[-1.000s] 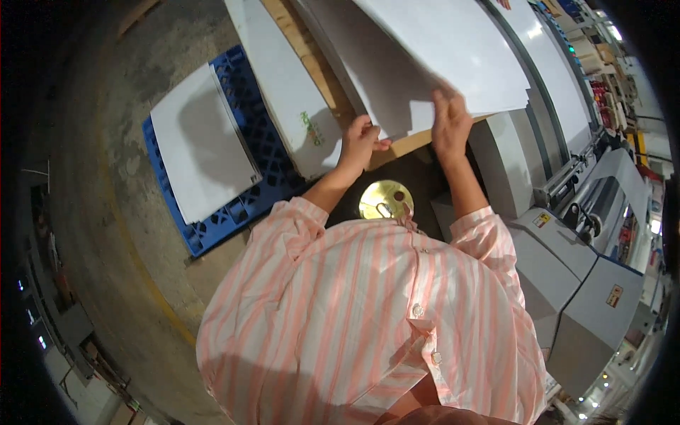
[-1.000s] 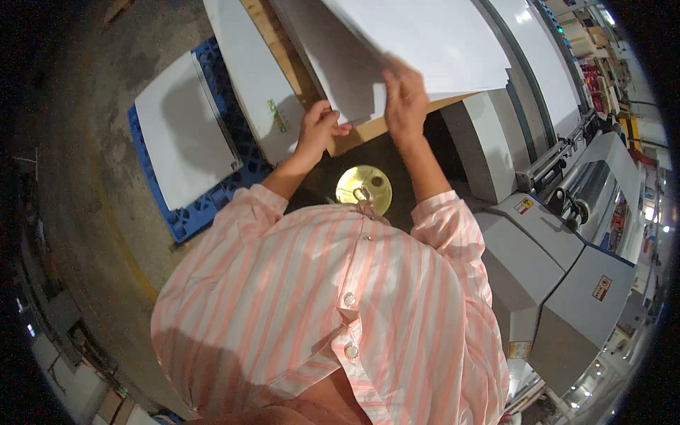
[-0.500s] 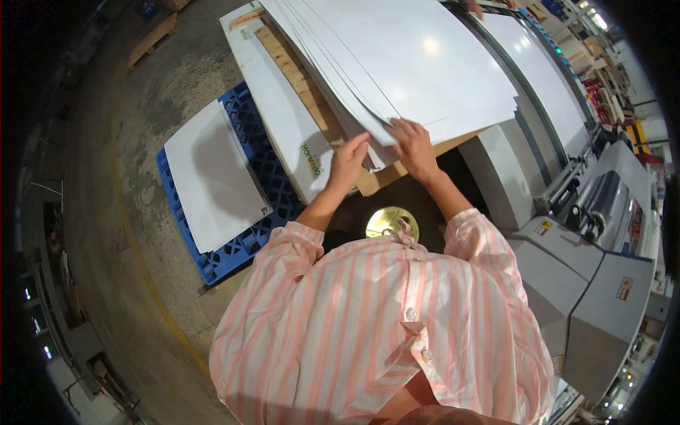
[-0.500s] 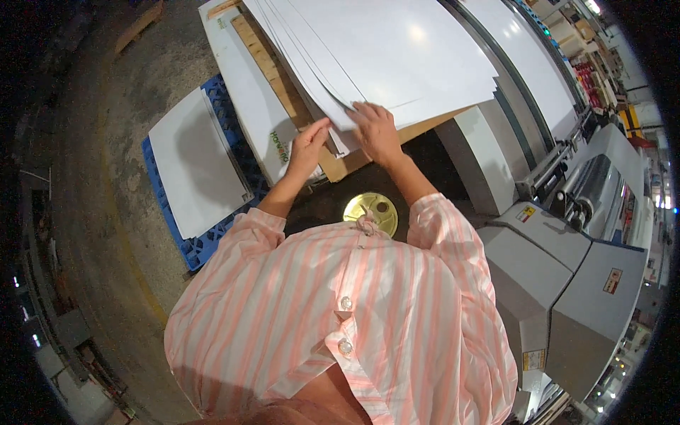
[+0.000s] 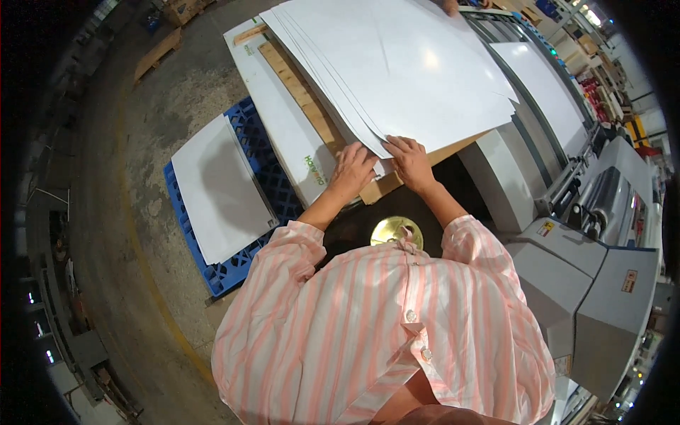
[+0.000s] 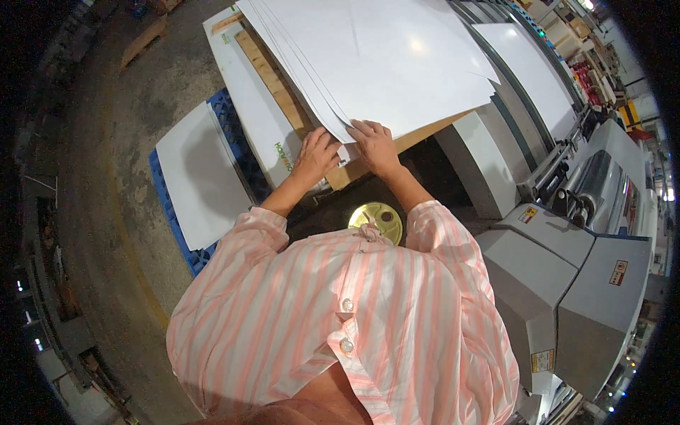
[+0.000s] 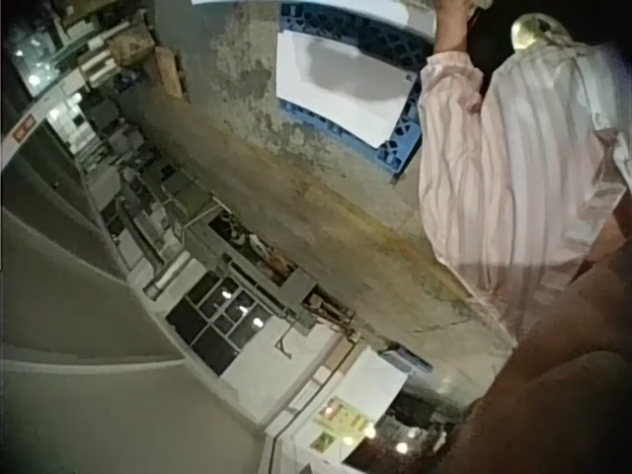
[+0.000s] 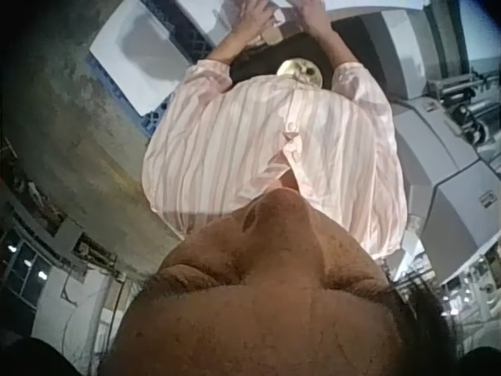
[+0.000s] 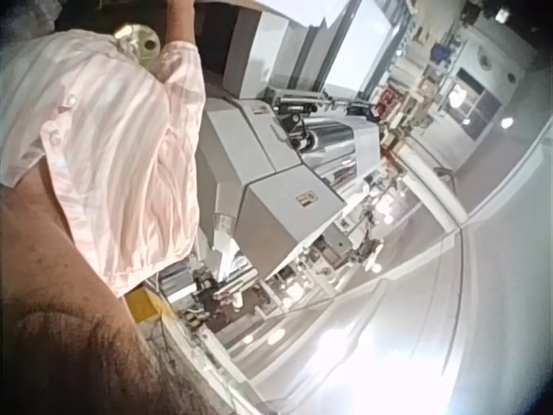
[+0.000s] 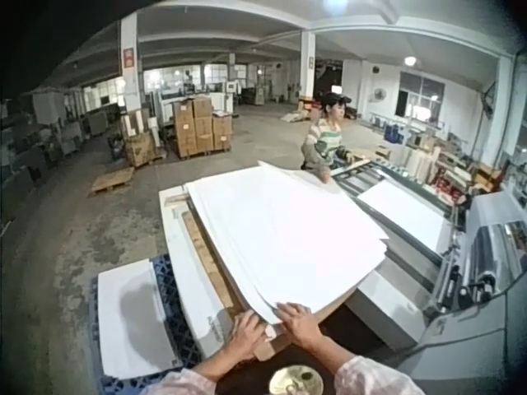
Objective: The recorder and a coworker are feeding large white sheets of paper or material into an industrial lamination or coating machine.
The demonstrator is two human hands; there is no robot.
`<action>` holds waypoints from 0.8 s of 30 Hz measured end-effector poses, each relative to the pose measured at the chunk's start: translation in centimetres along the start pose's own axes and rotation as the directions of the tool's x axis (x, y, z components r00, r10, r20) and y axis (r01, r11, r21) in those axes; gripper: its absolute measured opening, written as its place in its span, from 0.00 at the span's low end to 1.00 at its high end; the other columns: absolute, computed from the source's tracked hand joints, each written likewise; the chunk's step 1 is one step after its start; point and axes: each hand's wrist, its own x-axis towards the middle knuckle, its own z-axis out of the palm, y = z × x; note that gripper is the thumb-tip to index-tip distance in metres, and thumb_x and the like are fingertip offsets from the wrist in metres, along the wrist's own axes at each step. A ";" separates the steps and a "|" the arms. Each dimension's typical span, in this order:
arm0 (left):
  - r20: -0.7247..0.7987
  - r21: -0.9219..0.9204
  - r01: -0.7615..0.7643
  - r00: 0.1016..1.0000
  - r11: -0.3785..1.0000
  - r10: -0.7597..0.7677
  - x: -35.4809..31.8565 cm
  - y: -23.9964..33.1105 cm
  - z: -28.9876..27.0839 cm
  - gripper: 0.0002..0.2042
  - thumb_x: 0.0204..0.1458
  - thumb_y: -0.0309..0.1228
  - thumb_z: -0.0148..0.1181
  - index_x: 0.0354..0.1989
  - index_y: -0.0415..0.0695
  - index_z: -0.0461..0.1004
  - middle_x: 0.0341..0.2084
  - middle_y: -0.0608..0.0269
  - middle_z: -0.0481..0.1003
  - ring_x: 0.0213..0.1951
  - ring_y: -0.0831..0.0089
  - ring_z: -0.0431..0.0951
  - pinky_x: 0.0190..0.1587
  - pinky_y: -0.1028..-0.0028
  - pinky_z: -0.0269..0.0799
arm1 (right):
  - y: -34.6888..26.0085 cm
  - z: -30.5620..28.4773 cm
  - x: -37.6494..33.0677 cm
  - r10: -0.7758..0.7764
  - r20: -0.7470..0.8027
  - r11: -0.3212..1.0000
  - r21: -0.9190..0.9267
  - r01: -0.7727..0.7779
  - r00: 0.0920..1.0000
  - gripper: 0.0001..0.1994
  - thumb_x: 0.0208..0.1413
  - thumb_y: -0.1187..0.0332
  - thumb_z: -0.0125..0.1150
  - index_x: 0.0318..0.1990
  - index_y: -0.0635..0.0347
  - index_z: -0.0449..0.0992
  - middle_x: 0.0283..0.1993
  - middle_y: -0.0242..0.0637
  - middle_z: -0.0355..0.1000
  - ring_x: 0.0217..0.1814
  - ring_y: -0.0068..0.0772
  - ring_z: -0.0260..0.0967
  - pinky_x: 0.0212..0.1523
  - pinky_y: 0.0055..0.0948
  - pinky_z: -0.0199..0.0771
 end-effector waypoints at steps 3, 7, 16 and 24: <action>0.003 -0.046 0.021 1.000 0.999 -0.021 0.6 0.3 -0.8 0.15 0.40 0.31 0.63 0.39 0.45 0.73 0.36 0.57 0.67 0.47 0.59 0.64 0.47 0.65 0.63 | 0.3 -0.3 0.4 0.008 0.004 0.996 -0.084 -0.008 1.000 0.22 0.45 0.74 0.56 0.52 0.52 0.68 0.58 0.32 0.63 0.58 0.41 0.58 0.55 0.40 0.58; 0.038 -0.350 0.284 0.956 0.893 -0.289 1.6 1.1 -0.2 0.16 0.45 0.30 0.59 0.45 0.44 0.71 0.31 0.58 0.69 0.38 0.65 0.71 0.38 0.70 0.69 | -0.1 -2.1 1.6 -0.025 -0.068 0.994 -0.108 0.017 0.997 0.26 0.43 0.74 0.56 0.54 0.50 0.66 0.57 0.33 0.63 0.55 0.39 0.60 0.53 0.37 0.61; 0.407 -0.913 0.301 0.633 -0.275 -0.659 3.1 -0.4 2.3 0.19 0.54 0.29 0.52 0.54 0.37 0.62 0.36 0.62 0.71 0.36 0.73 0.74 0.38 0.73 0.73 | -1.3 -4.2 2.4 -0.105 -0.110 0.994 -0.035 0.102 0.988 0.25 0.40 0.81 0.53 0.50 0.48 0.71 0.56 0.36 0.63 0.44 0.40 0.66 0.45 0.33 0.70; 0.376 -0.926 0.244 0.662 -0.288 -0.648 3.5 0.4 2.1 0.17 0.56 0.29 0.49 0.54 0.40 0.64 0.37 0.63 0.73 0.33 0.76 0.75 0.35 0.75 0.74 | -2.9 -4.0 1.2 -0.087 -0.077 0.996 -0.038 0.084 0.993 0.21 0.44 0.66 0.58 0.49 0.58 0.70 0.59 0.44 0.58 0.57 0.46 0.56 0.54 0.41 0.58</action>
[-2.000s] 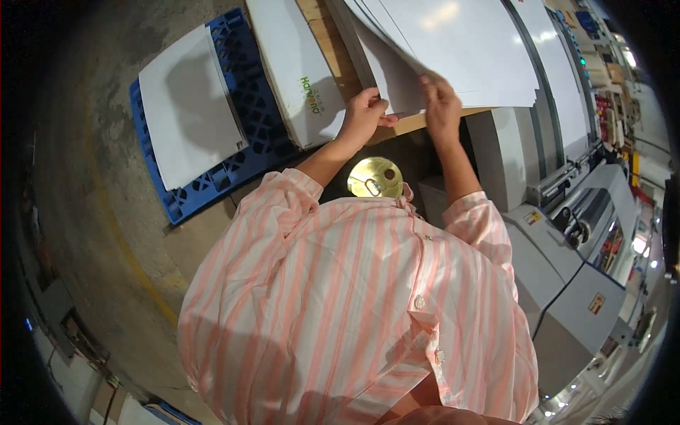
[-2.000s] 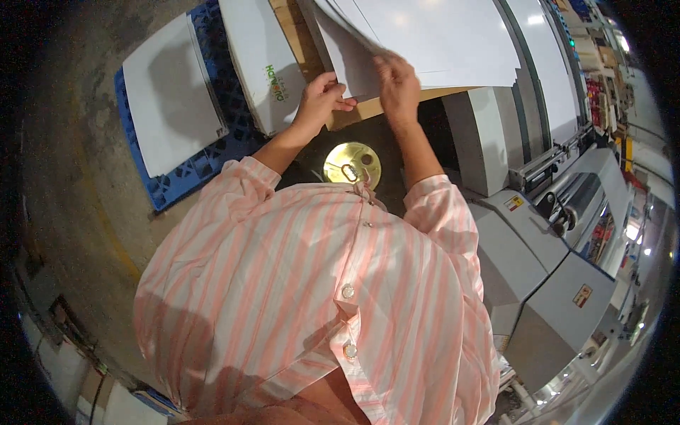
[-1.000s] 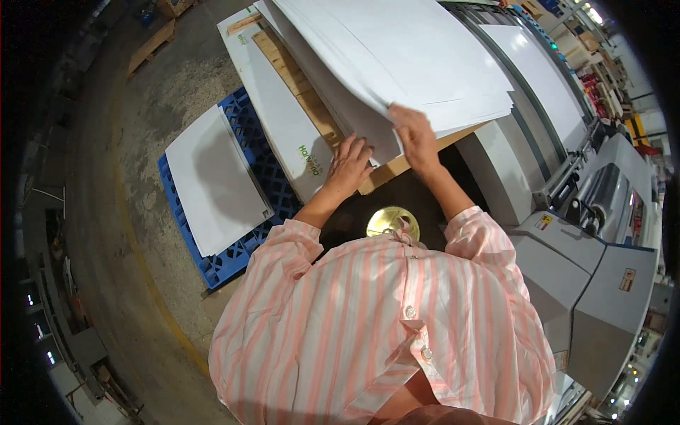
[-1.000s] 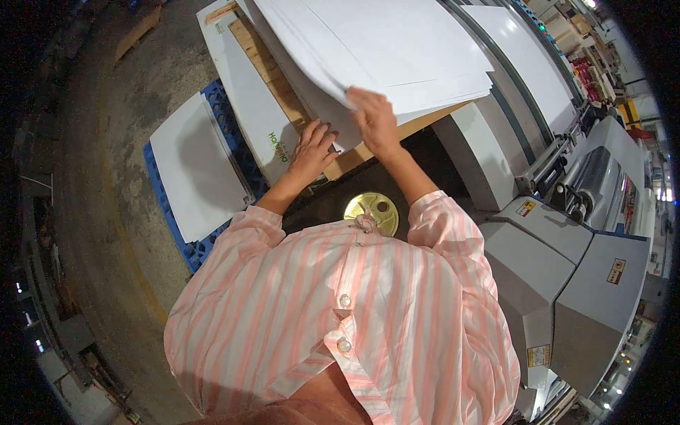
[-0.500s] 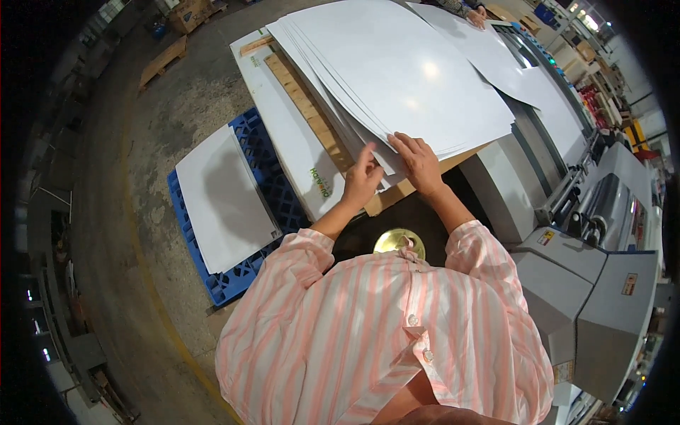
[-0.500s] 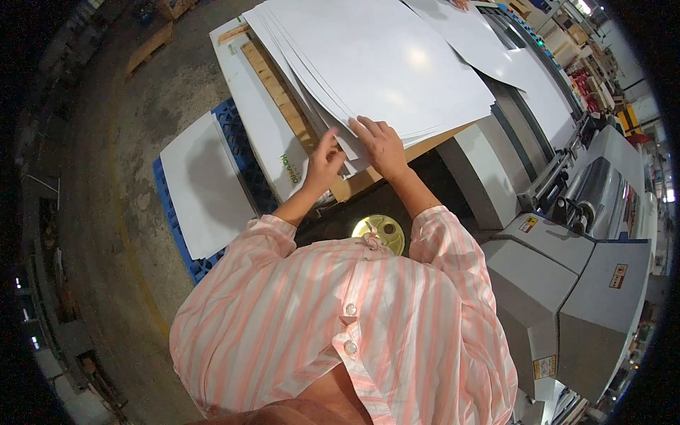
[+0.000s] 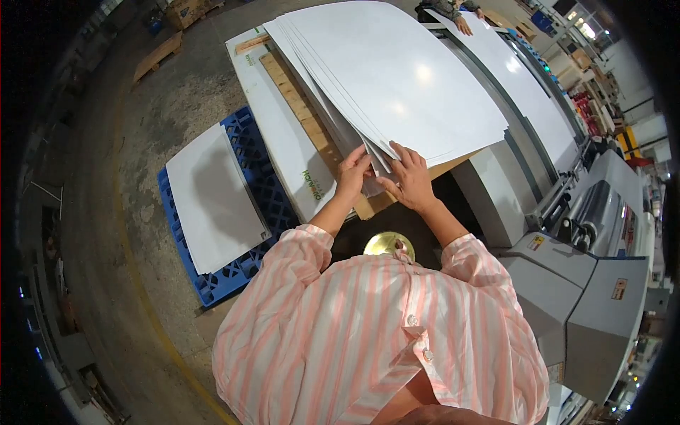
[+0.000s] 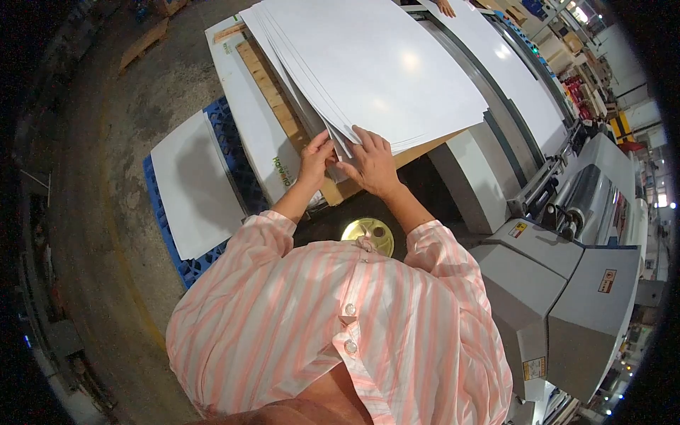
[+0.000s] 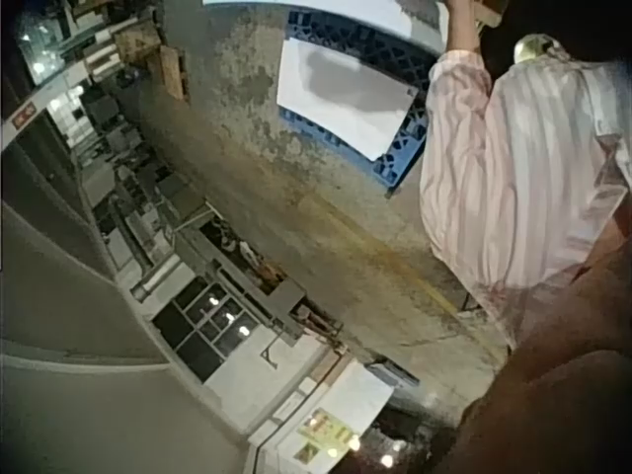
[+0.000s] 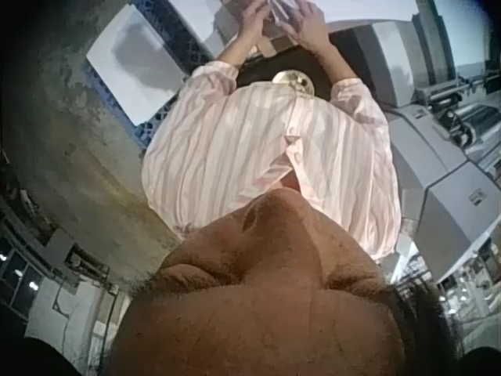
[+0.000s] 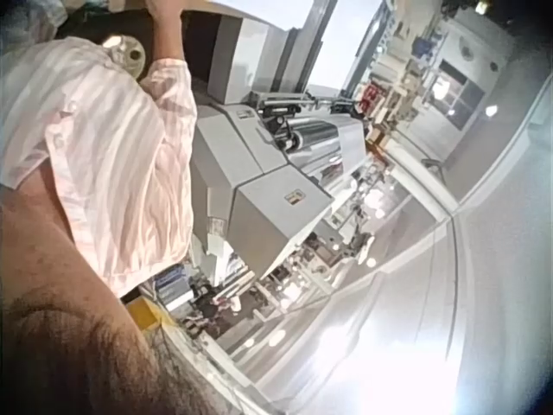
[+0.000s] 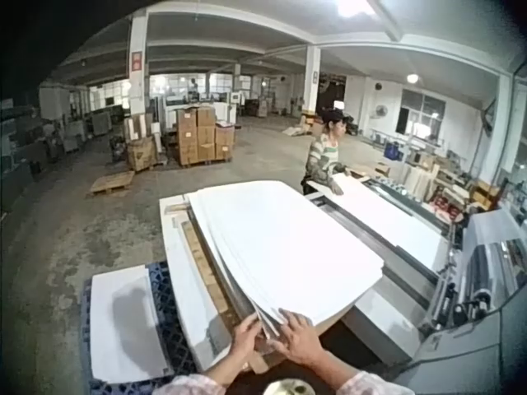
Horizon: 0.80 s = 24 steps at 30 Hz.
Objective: The recorder and a coworker are feeding large white sheets of paper or material into an industrial lamination or coating machine.
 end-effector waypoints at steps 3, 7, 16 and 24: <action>-0.008 0.034 -0.017 1.000 0.999 0.017 -0.2 -0.7 -0.2 0.16 0.57 0.29 0.48 0.54 0.40 0.63 0.36 0.64 0.73 0.32 0.77 0.75 0.34 0.75 0.74 | 1.3 0.7 0.0 0.010 -0.076 0.992 -0.125 -0.019 0.997 0.15 0.47 0.66 0.59 0.45 0.55 0.73 0.57 0.45 0.60 0.55 0.47 0.58 0.51 0.41 0.60; -0.081 0.019 0.056 0.995 0.998 -0.055 -1.3 -1.9 0.3 0.15 0.56 0.30 0.48 0.50 0.36 0.65 0.29 0.59 0.72 0.25 0.71 0.76 0.27 0.74 0.75 | 3.5 1.4 2.1 0.390 -0.082 0.856 0.399 -0.329 0.917 0.11 0.52 0.64 0.56 0.37 0.62 0.74 0.35 0.44 0.71 0.37 0.39 0.68 0.38 0.32 0.67; -0.065 0.044 -0.041 0.997 0.998 0.044 -2.7 -2.3 0.5 0.09 0.52 0.23 0.49 0.40 0.33 0.66 0.25 0.57 0.70 0.23 0.68 0.77 0.25 0.75 0.76 | 2.5 0.4 0.8 0.082 -0.166 0.971 0.236 -0.041 0.983 0.11 0.49 0.73 0.56 0.42 0.60 0.74 0.50 0.39 0.69 0.50 0.44 0.64 0.51 0.35 0.64; -0.010 0.234 0.032 0.999 0.972 -0.031 -2.0 -1.9 -0.5 0.11 0.54 0.26 0.49 0.44 0.35 0.68 0.30 0.60 0.73 0.31 0.71 0.77 0.31 0.76 0.75 | 3.0 2.2 -1.3 -0.109 0.032 0.994 -0.013 0.110 0.993 0.21 0.52 0.53 0.52 0.42 0.63 0.71 0.60 0.45 0.58 0.60 0.49 0.54 0.57 0.46 0.53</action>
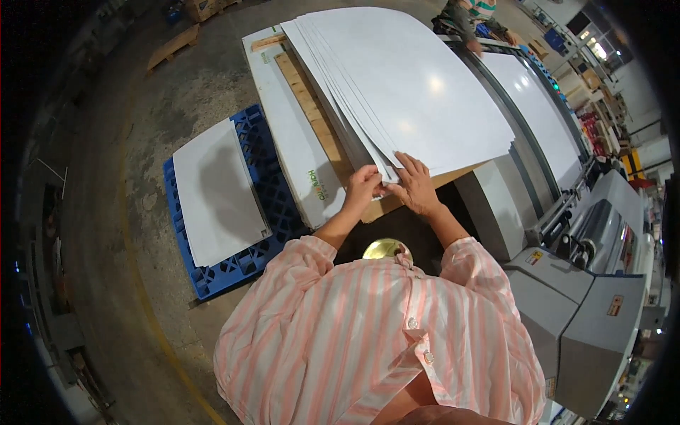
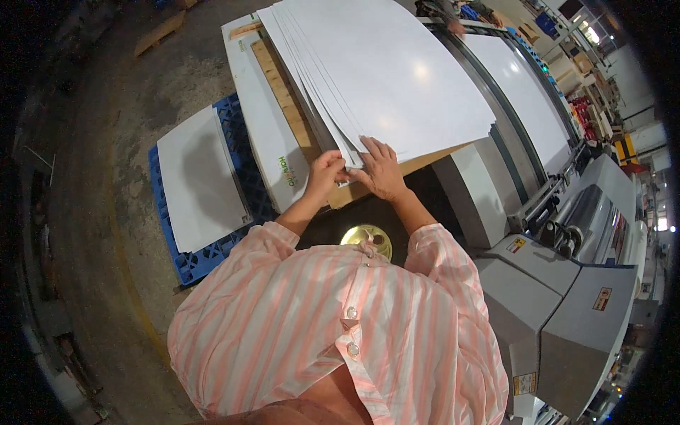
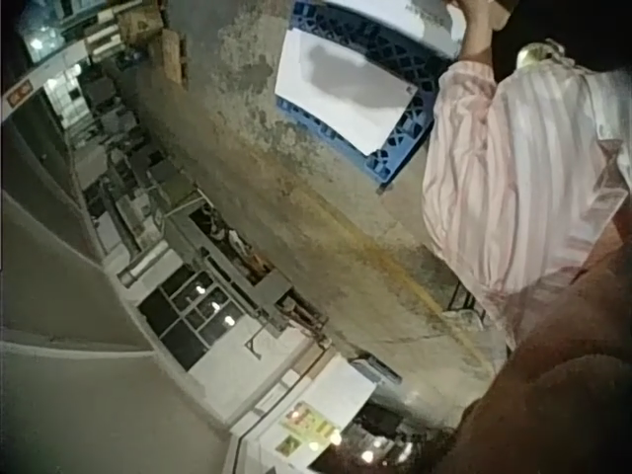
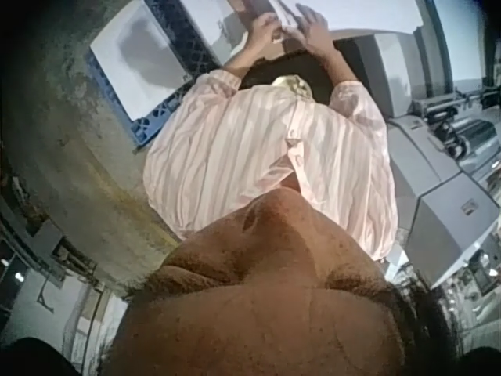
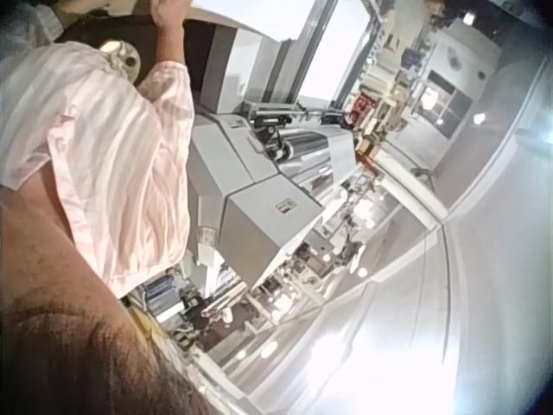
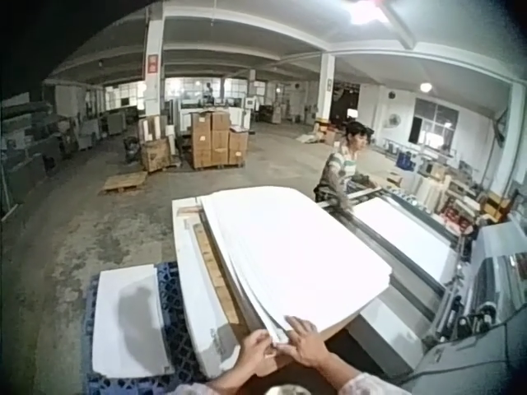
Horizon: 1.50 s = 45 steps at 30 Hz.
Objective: The recorder and a coworker are feeding large white sheets of paper or material into an industrial lamination or coating machine.
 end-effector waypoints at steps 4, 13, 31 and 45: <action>-0.008 0.510 -0.255 0.954 0.821 0.301 -0.3 2.8 0.2 0.13 0.53 0.32 0.53 0.44 0.41 0.72 0.29 0.62 0.74 0.35 0.74 0.74 0.38 0.72 0.69 | 2.0 -0.2 0.7 0.051 0.004 0.999 0.000 -0.051 0.999 0.16 0.52 0.59 0.54 0.43 0.59 0.72 0.57 0.41 0.62 0.60 0.49 0.55 0.58 0.45 0.53; 0.527 0.829 -0.559 0.780 -0.003 0.337 -1.5 1.1 -0.7 0.23 0.39 0.33 0.64 0.46 0.43 0.68 0.50 0.55 0.62 0.58 0.52 0.55 0.55 0.55 0.55 | 0.6 -2.7 2.4 0.148 -0.297 0.986 0.123 -0.116 0.943 0.13 0.53 0.70 0.52 0.46 0.60 0.72 0.53 0.41 0.66 0.56 0.46 0.61 0.54 0.37 0.60; 0.168 0.652 -0.466 0.858 0.599 0.486 -2.6 1.4 1.5 0.24 0.51 0.34 0.56 0.56 0.42 0.60 0.33 0.53 0.71 0.33 0.61 0.74 0.34 0.70 0.73 | -0.5 -3.9 2.4 -0.014 -0.028 0.993 -0.118 0.011 0.999 0.28 0.41 0.75 0.53 0.56 0.45 0.65 0.54 0.34 0.65 0.45 0.35 0.65 0.44 0.31 0.68; 0.082 -0.539 0.023 0.996 0.842 0.025 0.1 1.2 0.5 0.10 0.55 0.27 0.47 0.44 0.37 0.64 0.36 0.58 0.71 0.38 0.65 0.75 0.43 0.65 0.74 | -3.1 -2.4 3.3 0.417 0.177 0.908 -0.119 -0.401 0.892 0.15 0.49 0.55 0.54 0.31 0.56 0.78 0.49 0.34 0.69 0.48 0.41 0.65 0.45 0.40 0.65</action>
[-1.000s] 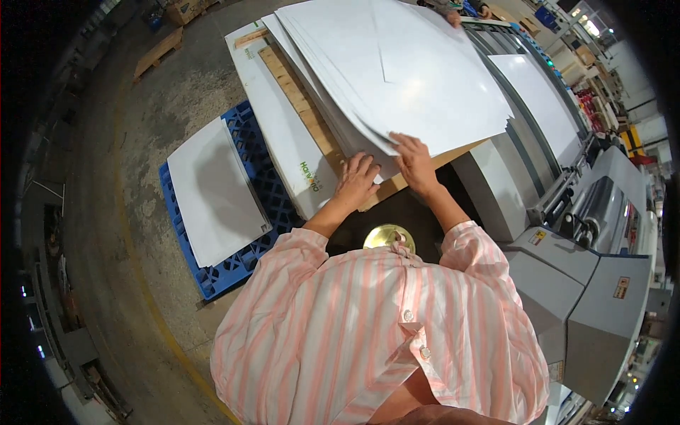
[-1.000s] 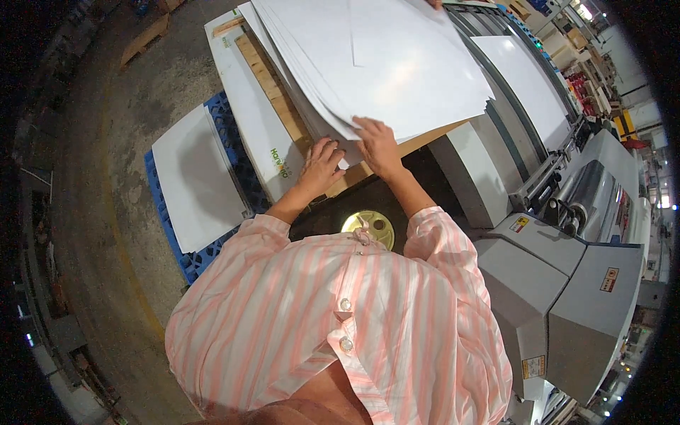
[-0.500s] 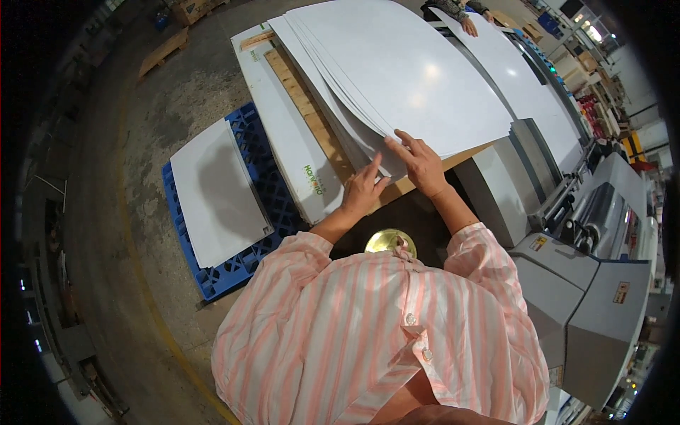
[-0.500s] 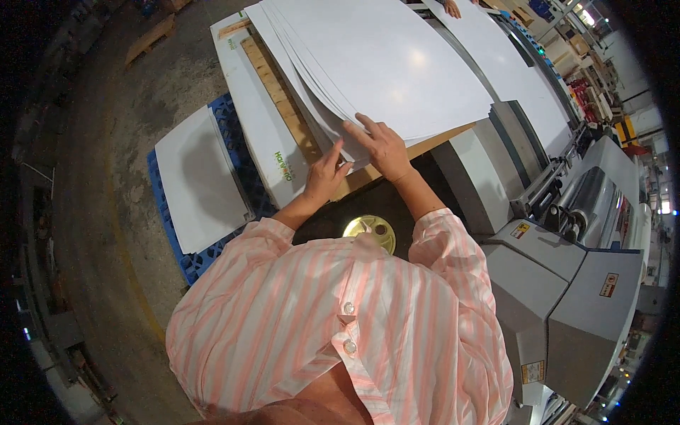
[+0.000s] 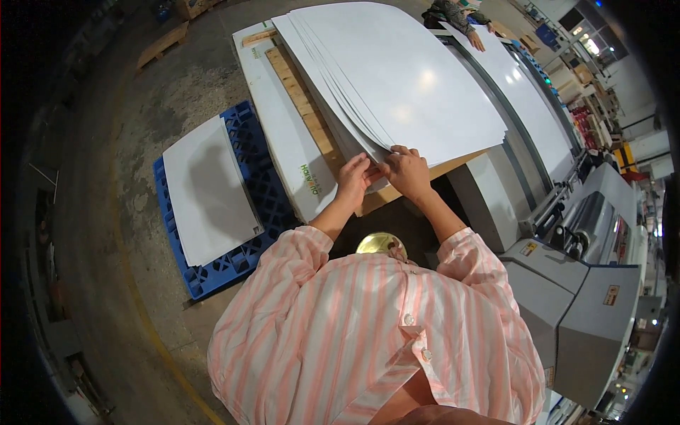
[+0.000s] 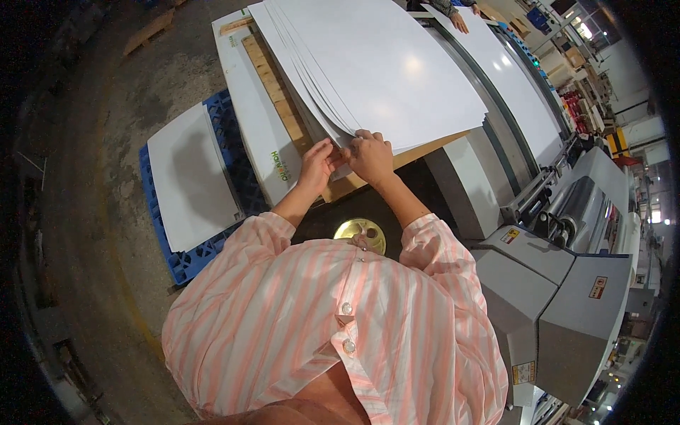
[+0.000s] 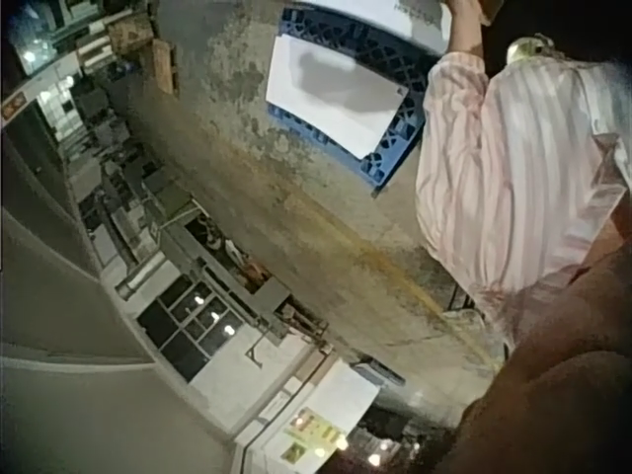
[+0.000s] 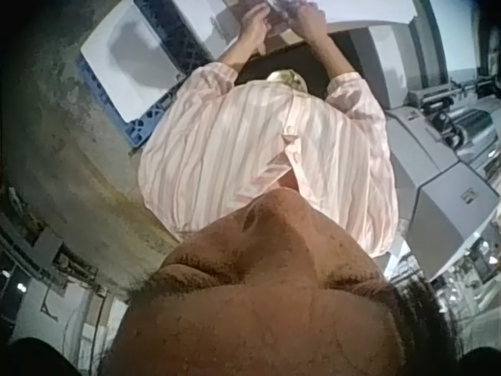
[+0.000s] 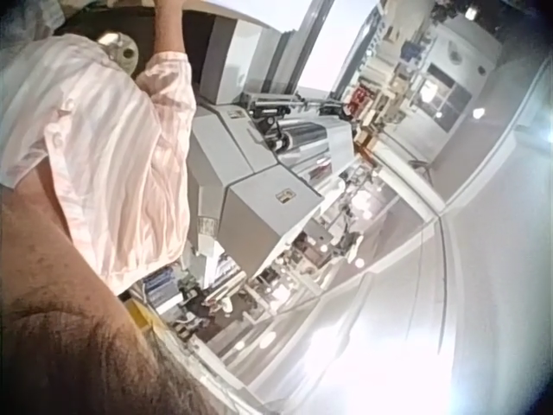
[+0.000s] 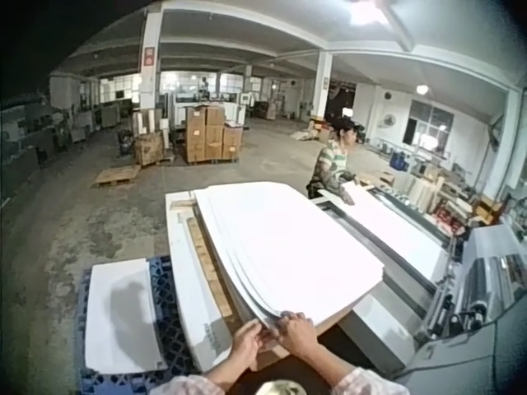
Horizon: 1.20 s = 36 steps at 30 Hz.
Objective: The recorder and a coworker are feeding large white sheets of paper or material into an industrial lamination or coating machine.
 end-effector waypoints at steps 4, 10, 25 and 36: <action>-0.030 0.028 -0.007 1.000 1.000 0.008 0.2 -0.3 0.3 0.11 0.54 0.23 0.49 0.45 0.36 0.65 0.35 0.59 0.71 0.37 0.68 0.75 0.42 0.67 0.75 | 0.3 0.4 0.2 -0.034 -0.111 0.999 -0.046 0.029 0.993 0.13 0.48 0.57 0.56 0.28 0.58 0.78 0.46 0.34 0.71 0.45 0.39 0.67 0.42 0.41 0.65; -0.147 0.238 0.037 0.989 0.971 -0.002 0.3 -0.3 0.0 0.17 0.51 0.24 0.54 0.49 0.35 0.63 0.36 0.59 0.70 0.37 0.69 0.74 0.39 0.70 0.75 | 2.4 -0.2 0.1 -0.367 -0.427 0.930 -0.177 0.321 0.827 0.09 0.44 0.65 0.63 0.32 0.56 0.76 0.48 0.34 0.69 0.44 0.34 0.66 0.43 0.34 0.64; -0.116 0.563 -0.043 0.985 0.825 0.130 -0.2 -3.5 -1.5 0.11 0.53 0.34 0.55 0.33 0.36 0.73 0.22 0.69 0.71 0.25 0.81 0.69 0.28 0.80 0.66 | 2.7 0.3 0.4 -0.130 -0.581 0.919 0.234 0.318 0.804 0.08 0.53 0.70 0.53 0.39 0.62 0.74 0.47 0.42 0.71 0.51 0.44 0.66 0.54 0.41 0.60; -0.024 0.712 -0.129 0.978 0.690 0.208 -0.1 -3.1 -0.9 0.08 0.50 0.31 0.54 0.30 0.38 0.73 0.20 0.68 0.70 0.24 0.80 0.69 0.25 0.78 0.65 | 4.5 4.0 -0.5 -0.170 -0.240 0.958 0.188 0.217 0.956 0.14 0.51 0.68 0.54 0.46 0.60 0.72 0.54 0.41 0.65 0.54 0.45 0.63 0.52 0.40 0.61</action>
